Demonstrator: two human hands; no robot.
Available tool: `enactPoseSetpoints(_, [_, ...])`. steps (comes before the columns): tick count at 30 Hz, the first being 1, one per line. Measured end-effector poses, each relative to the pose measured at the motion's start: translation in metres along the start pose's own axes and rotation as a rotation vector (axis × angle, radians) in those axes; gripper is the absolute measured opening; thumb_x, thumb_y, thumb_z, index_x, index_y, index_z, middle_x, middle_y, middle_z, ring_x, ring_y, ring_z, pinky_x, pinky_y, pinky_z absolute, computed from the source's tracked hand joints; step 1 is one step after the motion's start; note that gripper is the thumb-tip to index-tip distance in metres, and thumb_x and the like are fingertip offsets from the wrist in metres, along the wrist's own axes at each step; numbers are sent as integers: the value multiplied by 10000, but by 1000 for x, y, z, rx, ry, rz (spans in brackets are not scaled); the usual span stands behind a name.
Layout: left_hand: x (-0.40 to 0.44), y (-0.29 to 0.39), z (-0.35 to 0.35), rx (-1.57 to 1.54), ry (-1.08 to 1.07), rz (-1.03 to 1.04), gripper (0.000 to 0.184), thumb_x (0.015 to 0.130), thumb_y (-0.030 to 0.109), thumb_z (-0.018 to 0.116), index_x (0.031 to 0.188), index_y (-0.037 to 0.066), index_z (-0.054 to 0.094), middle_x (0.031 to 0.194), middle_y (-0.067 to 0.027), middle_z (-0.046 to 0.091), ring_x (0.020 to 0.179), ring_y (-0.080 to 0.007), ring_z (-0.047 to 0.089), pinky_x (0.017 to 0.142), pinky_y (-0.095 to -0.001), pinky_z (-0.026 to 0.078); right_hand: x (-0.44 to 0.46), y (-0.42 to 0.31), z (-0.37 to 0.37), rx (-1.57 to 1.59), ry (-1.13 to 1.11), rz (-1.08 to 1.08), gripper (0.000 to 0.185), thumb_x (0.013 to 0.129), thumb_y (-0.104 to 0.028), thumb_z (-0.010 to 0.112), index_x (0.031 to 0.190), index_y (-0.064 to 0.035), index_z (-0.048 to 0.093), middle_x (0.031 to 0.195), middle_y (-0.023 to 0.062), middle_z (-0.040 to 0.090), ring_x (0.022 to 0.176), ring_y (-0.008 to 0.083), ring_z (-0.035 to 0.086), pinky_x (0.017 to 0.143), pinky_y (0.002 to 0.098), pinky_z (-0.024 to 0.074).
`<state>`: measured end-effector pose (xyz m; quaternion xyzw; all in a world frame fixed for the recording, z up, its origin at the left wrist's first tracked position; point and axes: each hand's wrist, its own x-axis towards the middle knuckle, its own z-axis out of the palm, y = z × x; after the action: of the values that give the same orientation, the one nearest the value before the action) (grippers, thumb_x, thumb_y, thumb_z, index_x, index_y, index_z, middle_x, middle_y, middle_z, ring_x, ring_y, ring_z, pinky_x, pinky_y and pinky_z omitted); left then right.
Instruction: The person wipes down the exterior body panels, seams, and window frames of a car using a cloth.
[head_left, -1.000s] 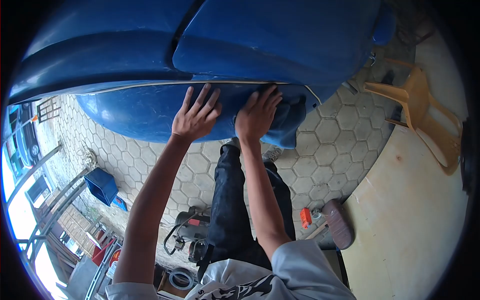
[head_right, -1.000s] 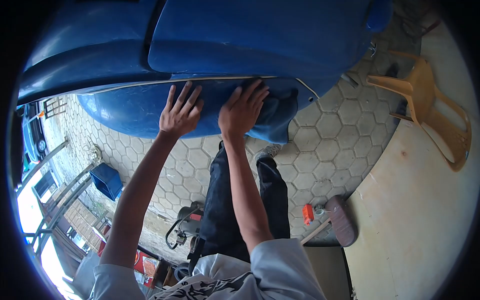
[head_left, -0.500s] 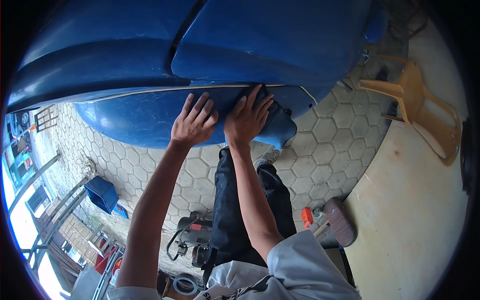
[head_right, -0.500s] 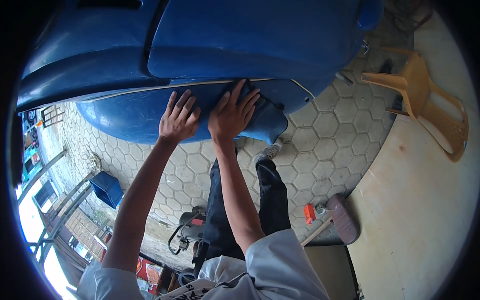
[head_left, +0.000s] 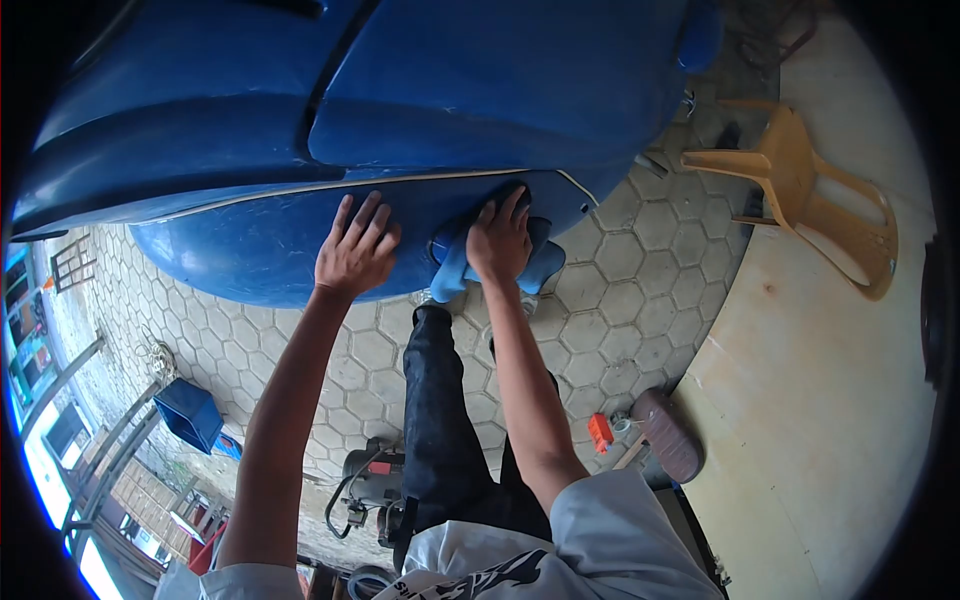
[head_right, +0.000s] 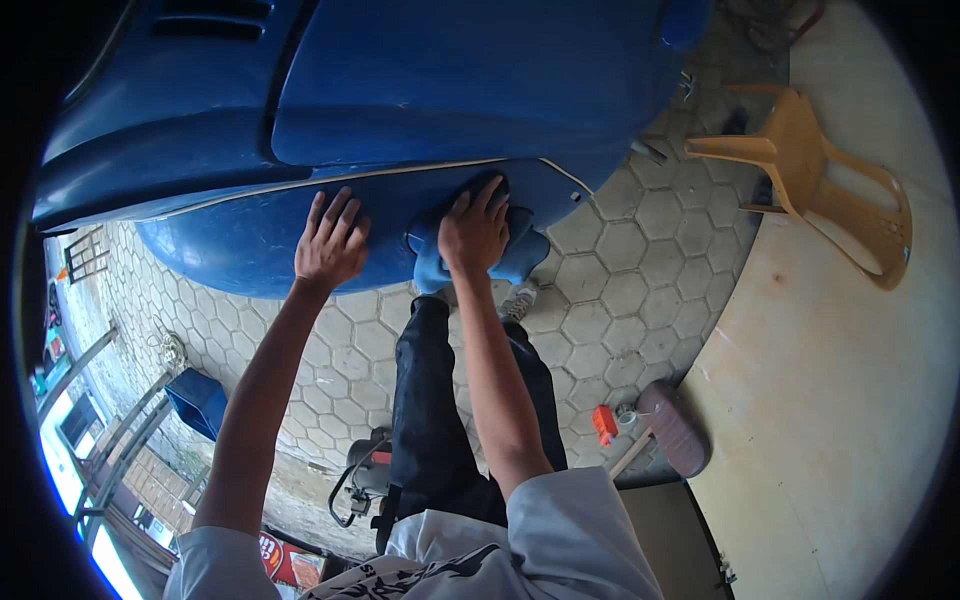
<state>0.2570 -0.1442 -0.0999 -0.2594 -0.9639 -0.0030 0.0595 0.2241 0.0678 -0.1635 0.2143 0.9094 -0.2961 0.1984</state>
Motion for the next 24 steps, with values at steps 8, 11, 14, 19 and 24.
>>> enactPoseSetpoints(8, [2, 2, -1, 29, -33, -9, 305, 761, 191, 591, 1055, 109, 591, 1211, -129, 544, 1296, -296, 466, 1129, -564, 314, 98, 126, 47, 184, -223, 274, 674, 1011, -465, 249, 1559, -133, 40, 1536, 327, 192, 1392, 472, 293, 1119, 569, 281])
enactPoseSetpoints(11, [1, 2, -1, 52, -45, -7, 313, 758, 193, 592, 1059, 107, 591, 1215, -129, 538, 1301, -297, 459, 1130, -565, 311, 26, 58, -11, 108, -79, -109, 633, 1001, -428, 352, 1533, -133, 179, 1526, 286, 248, 1348, 465, 362, 1103, 536, 323])
enactPoseSetpoints(14, [1, 2, 0, 57, -65, -14, 317, 755, 201, 594, 1059, 110, 592, 1214, -128, 536, 1302, -298, 458, 1128, -568, 313, -12, 33, -21, 181, 84, -463, 451, 974, -231, 501, 1403, -98, 457, 1358, 267, 487, 1195, 420, 539, 978, 443, 469])
enactPoseSetpoints(19, [1, 2, 1, 78, -41, -2, 327, 746, 219, 605, 1058, 121, 594, 1217, -122, 531, 1301, -294, 457, 1123, -572, 314, -6, 4, -42, 607, 299, -583, 252, 852, -76, 716, 1103, -58, 705, 938, 175, 684, 869, 272, 668, 709, 365, 527])
enactPoseSetpoints(24, [0, 2, -1, 88, -98, -17, 343, 731, 258, 621, 1050, 132, 601, 1230, -106, 524, 1304, -278, 453, 1123, -566, 315, 5, -77, -76, 665, 667, -912, 272, 821, -72, 747, 1087, -127, 726, 1117, 94, 599, 957, 267, 627, 752, 355, 515])
